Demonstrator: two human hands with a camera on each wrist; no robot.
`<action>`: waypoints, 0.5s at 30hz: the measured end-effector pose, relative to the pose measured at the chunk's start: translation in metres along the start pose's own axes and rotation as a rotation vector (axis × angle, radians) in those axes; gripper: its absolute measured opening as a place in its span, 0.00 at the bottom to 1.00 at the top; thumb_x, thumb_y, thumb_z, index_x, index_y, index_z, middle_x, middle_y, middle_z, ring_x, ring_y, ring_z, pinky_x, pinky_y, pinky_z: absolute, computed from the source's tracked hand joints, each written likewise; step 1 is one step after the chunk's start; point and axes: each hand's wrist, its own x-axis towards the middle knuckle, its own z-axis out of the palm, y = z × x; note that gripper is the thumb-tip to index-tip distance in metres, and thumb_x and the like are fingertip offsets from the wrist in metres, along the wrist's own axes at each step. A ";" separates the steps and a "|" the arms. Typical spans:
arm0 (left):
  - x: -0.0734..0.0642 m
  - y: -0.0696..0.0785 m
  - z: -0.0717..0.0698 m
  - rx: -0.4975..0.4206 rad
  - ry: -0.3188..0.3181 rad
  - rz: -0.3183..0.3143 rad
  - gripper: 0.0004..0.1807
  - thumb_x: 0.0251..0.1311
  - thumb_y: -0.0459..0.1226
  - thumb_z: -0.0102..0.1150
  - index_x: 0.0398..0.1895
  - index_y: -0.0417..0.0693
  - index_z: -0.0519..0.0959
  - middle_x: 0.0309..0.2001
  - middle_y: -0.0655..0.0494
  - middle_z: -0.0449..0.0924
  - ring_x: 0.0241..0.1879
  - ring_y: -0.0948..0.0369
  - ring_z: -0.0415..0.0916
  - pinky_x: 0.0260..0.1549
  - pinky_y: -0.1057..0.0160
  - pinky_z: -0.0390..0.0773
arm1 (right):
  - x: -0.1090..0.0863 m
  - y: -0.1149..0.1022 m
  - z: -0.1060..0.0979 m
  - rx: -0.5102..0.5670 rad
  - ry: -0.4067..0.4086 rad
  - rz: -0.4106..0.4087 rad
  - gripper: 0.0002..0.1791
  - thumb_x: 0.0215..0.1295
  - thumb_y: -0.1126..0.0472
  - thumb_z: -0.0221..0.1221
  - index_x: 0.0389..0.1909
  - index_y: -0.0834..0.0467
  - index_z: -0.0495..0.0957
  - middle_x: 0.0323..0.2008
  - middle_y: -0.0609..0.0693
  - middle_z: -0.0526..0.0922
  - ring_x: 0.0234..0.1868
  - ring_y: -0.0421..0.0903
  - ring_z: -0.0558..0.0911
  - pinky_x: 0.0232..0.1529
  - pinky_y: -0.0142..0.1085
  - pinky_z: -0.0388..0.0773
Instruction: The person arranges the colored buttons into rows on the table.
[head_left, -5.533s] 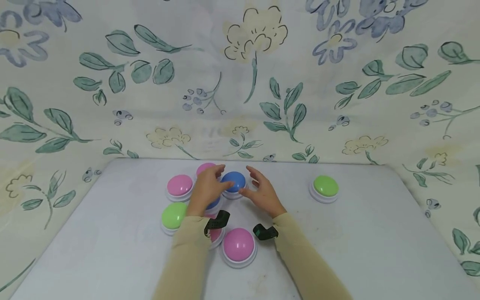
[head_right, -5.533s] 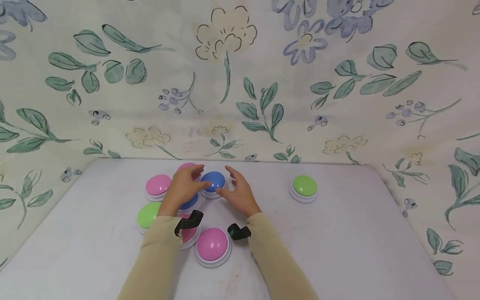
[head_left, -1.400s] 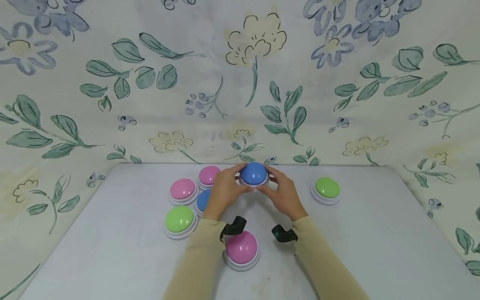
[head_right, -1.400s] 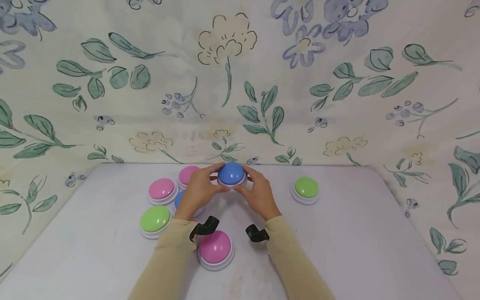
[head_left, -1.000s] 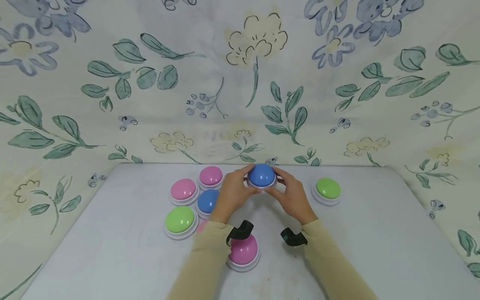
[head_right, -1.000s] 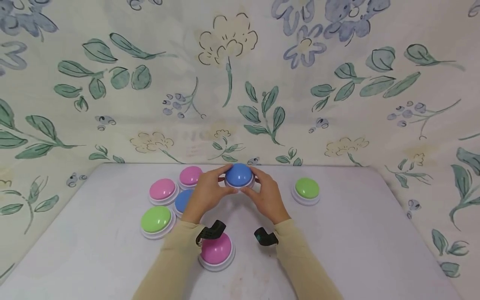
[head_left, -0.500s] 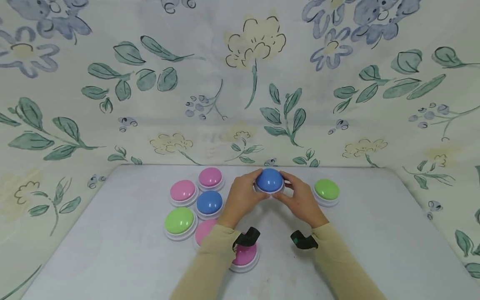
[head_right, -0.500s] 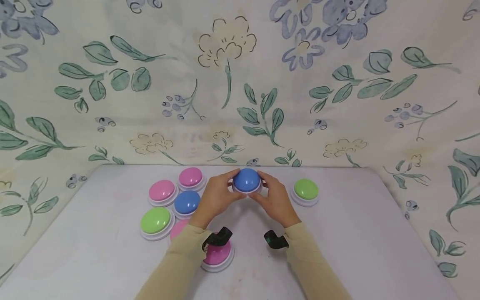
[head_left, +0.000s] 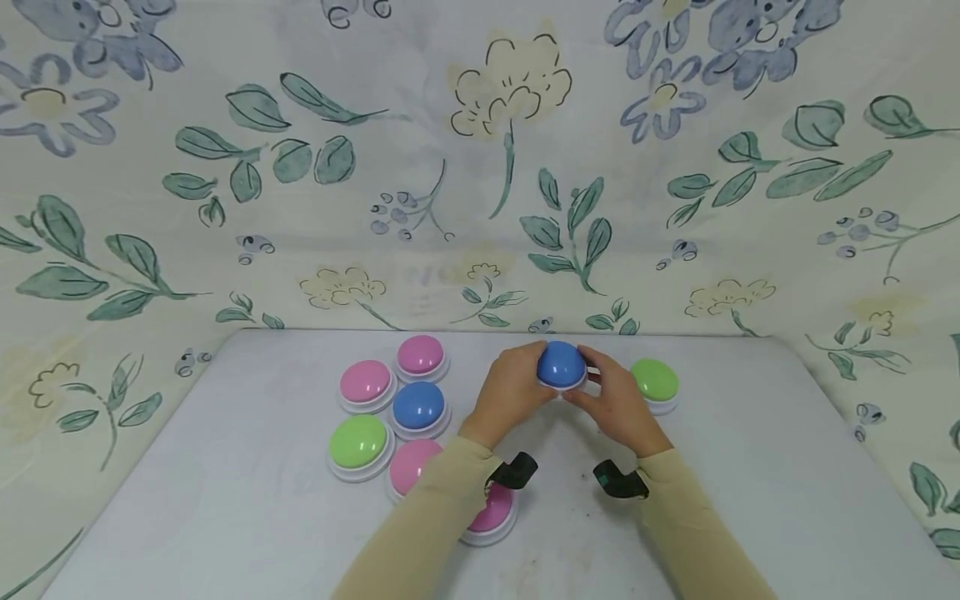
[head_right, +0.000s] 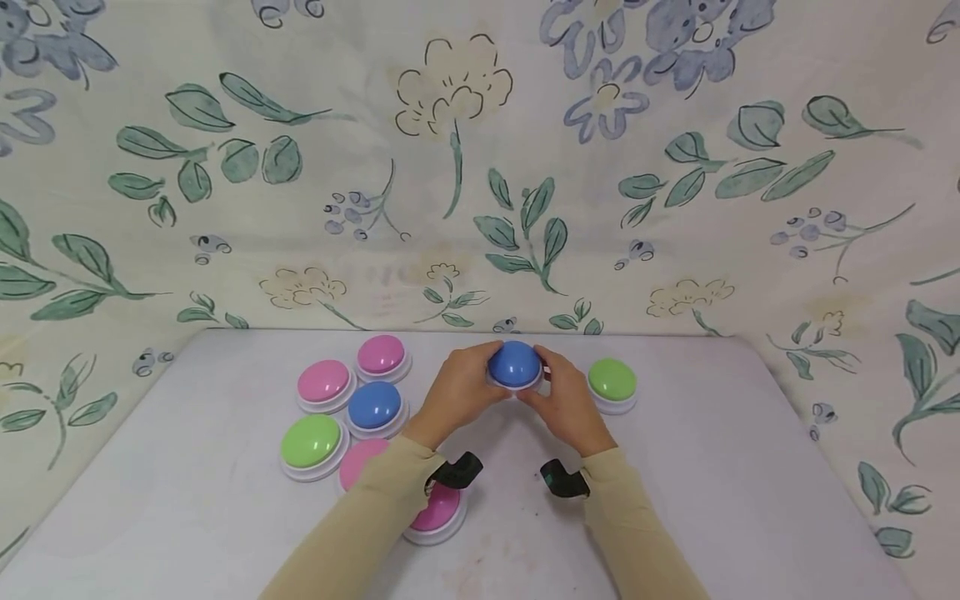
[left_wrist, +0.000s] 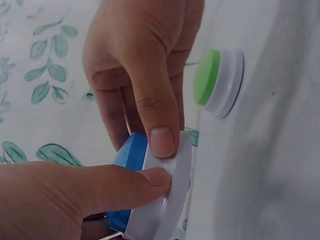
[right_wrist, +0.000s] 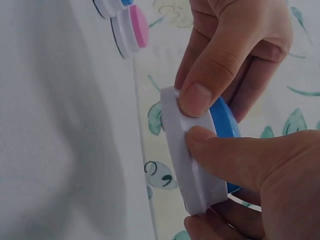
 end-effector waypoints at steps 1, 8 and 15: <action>0.000 0.001 0.001 0.008 -0.004 -0.002 0.32 0.53 0.32 0.75 0.62 0.34 0.75 0.57 0.42 0.81 0.57 0.48 0.79 0.62 0.49 0.75 | 0.000 0.000 -0.001 -0.006 -0.004 0.003 0.38 0.63 0.67 0.66 0.71 0.72 0.61 0.68 0.69 0.68 0.66 0.64 0.72 0.65 0.53 0.73; 0.006 0.010 0.005 0.041 -0.043 -0.013 0.31 0.54 0.33 0.75 0.62 0.35 0.75 0.58 0.43 0.81 0.58 0.48 0.78 0.63 0.50 0.74 | -0.001 0.006 -0.006 -0.026 -0.014 0.019 0.38 0.64 0.68 0.66 0.71 0.72 0.60 0.68 0.70 0.68 0.67 0.65 0.71 0.65 0.54 0.72; 0.012 0.012 0.012 0.077 -0.058 0.000 0.30 0.54 0.34 0.75 0.61 0.36 0.76 0.57 0.45 0.81 0.58 0.50 0.79 0.63 0.52 0.74 | 0.001 0.014 -0.006 -0.045 -0.018 0.026 0.39 0.64 0.69 0.65 0.71 0.74 0.59 0.68 0.71 0.67 0.67 0.66 0.70 0.65 0.54 0.72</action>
